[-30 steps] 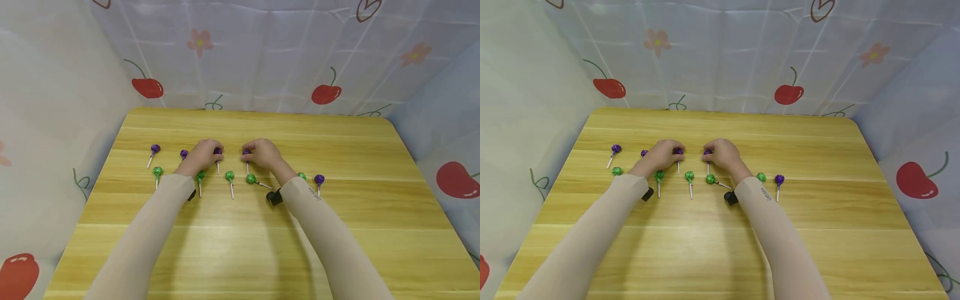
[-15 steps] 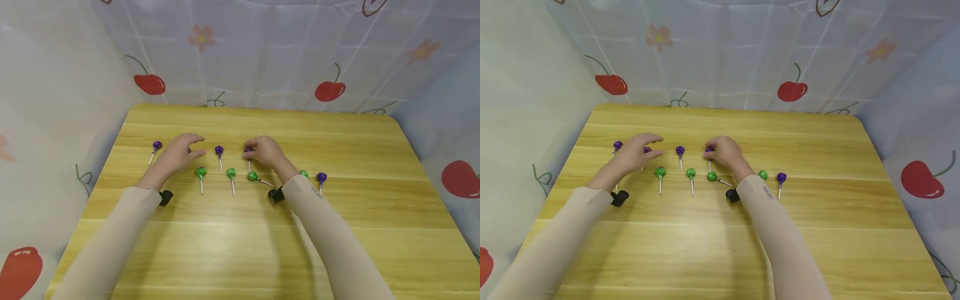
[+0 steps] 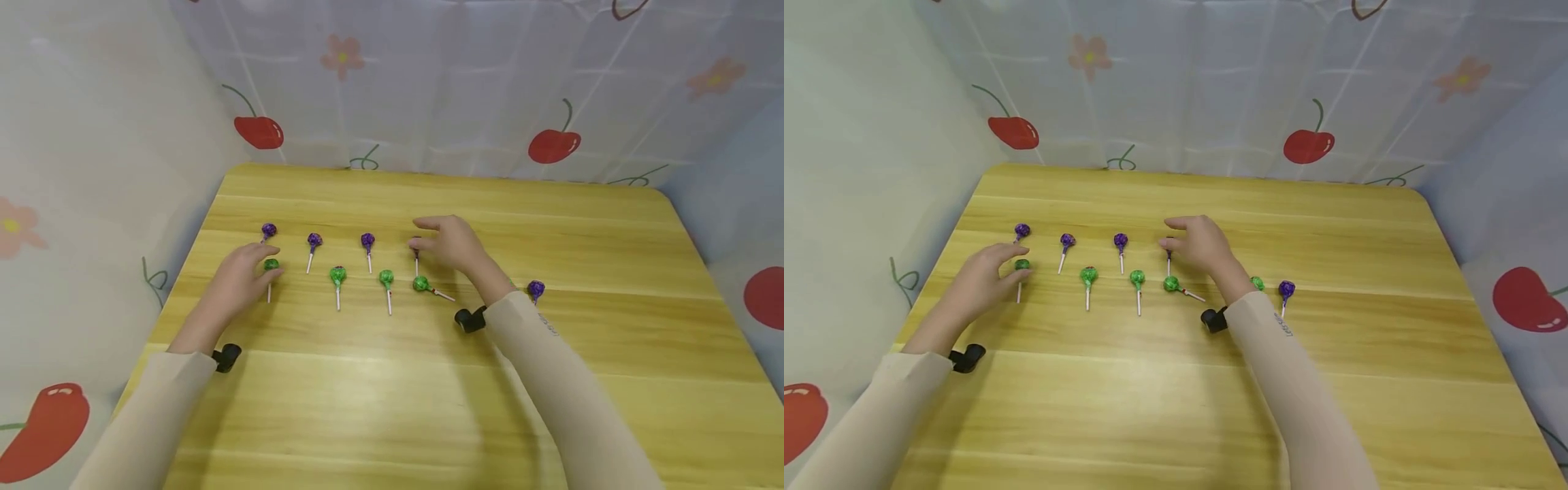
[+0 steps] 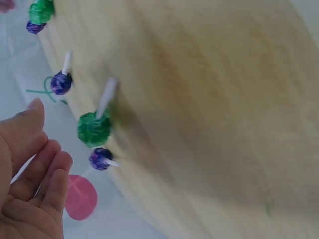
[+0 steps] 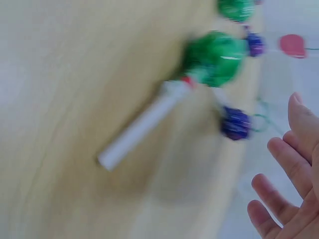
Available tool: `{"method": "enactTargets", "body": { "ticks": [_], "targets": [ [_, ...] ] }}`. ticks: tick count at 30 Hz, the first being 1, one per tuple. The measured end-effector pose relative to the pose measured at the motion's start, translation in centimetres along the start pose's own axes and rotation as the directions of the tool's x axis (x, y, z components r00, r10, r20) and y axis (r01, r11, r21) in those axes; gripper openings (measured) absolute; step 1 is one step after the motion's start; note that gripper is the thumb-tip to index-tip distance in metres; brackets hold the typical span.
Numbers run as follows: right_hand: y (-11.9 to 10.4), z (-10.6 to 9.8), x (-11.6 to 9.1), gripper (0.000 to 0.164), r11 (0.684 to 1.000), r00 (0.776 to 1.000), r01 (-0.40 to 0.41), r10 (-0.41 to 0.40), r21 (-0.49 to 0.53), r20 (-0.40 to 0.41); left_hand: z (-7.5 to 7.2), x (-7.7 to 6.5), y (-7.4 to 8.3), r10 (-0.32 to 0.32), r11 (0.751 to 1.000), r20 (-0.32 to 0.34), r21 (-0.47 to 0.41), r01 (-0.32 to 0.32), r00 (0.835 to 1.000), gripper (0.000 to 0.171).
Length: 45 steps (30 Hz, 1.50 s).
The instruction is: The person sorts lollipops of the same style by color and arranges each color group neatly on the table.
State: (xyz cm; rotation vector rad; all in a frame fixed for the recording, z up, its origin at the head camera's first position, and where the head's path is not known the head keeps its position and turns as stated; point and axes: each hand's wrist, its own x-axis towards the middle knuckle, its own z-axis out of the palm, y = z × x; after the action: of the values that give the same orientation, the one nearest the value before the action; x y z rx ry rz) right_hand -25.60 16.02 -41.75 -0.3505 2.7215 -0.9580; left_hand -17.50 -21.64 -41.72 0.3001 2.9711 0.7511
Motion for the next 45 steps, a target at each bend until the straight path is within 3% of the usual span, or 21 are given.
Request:
{"method": "enactTargets", "body": {
  "ticks": [5,8,13,19,26,34,45],
  "targets": [
    [0.5,-2.7,-3.5,0.053,0.995,0.988,0.09,-0.085,0.034,-0.127,0.3,-0.3,-1.0,-0.022,1.0,-0.003,0.019,0.022,1.0,0.036],
    [1.9,-4.6,-5.9,0.053,0.994,0.978,0.092,-0.08,0.054,-0.193,0.4,-0.4,-1.7,-0.03,0.999,-0.011,0.025,0.03,0.999,0.035],
    [6.0,-7.1,-9.5,0.056,0.999,0.967,-0.003,0.012,0.036,-0.255,0.5,-0.6,-2.4,-0.012,0.999,-0.046,0.035,0.014,0.999,0.03],
    [10.5,-6.8,-12.5,0.059,0.989,0.974,-0.138,0.125,-0.058,-0.187,0.5,-0.9,-2.7,0.035,0.998,-0.085,0.055,-0.03,0.996,0.025],
    [12.6,-5.5,-13.2,0.059,0.983,0.981,-0.143,0.126,-0.119,-0.147,0.4,-1.0,-2.7,0.007,0.999,-0.072,0.047,-0.004,0.997,0.03],
    [13.2,-5.1,-12.8,0.054,0.98,0.985,-0.11,0.085,-0.165,-0.151,0.3,-0.7,-2.3,-0.063,0.997,0.01,0.039,0.063,0.998,0.029],
    [13.6,-4.8,-12.6,0.055,0.986,0.993,-0.05,0.032,-0.162,-0.116,0.3,-0.4,-2.1,-0.091,0.995,0.031,0.037,0.09,0.995,0.03]
  ]
}}
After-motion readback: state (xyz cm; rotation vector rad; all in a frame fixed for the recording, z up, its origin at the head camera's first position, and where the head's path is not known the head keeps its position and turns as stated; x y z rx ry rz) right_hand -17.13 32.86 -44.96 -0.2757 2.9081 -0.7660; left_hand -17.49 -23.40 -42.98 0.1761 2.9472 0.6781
